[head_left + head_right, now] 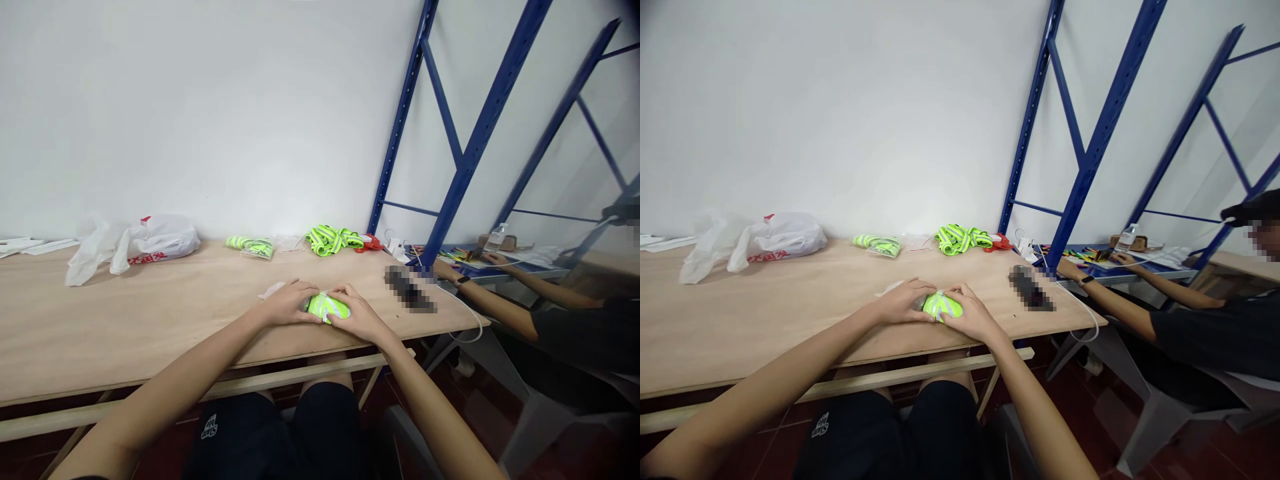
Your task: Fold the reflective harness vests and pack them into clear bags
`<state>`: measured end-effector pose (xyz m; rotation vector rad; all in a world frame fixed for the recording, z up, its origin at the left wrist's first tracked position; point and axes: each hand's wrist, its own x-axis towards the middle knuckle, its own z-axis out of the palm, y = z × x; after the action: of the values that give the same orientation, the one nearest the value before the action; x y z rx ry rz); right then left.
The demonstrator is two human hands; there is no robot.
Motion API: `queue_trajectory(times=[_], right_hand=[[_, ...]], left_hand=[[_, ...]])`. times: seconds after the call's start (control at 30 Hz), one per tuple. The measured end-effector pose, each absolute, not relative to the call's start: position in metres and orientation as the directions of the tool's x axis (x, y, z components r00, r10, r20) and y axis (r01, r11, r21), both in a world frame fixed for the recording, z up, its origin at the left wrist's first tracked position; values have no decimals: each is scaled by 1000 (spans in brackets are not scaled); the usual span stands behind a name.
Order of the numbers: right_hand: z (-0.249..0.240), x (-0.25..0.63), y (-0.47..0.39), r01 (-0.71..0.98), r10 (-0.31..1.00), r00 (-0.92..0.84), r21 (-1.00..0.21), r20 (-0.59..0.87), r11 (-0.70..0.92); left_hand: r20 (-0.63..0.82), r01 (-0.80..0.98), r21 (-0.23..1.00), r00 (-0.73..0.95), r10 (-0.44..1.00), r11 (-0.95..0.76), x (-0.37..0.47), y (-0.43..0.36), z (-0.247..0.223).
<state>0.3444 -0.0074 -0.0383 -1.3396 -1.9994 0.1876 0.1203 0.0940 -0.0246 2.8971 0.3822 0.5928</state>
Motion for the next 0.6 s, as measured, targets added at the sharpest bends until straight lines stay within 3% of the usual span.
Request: queue_trajectory(times=[0.17,0.6], right_hand=[[-45,344,-3,726,845,-159,-520,511,451],[-46,334,3,665,738,100,-597,667,449]], left_hand=[[337,194,144,912,233,-970,122,96,-30],[469,200,108,853,228,-974,147,94,-38]])
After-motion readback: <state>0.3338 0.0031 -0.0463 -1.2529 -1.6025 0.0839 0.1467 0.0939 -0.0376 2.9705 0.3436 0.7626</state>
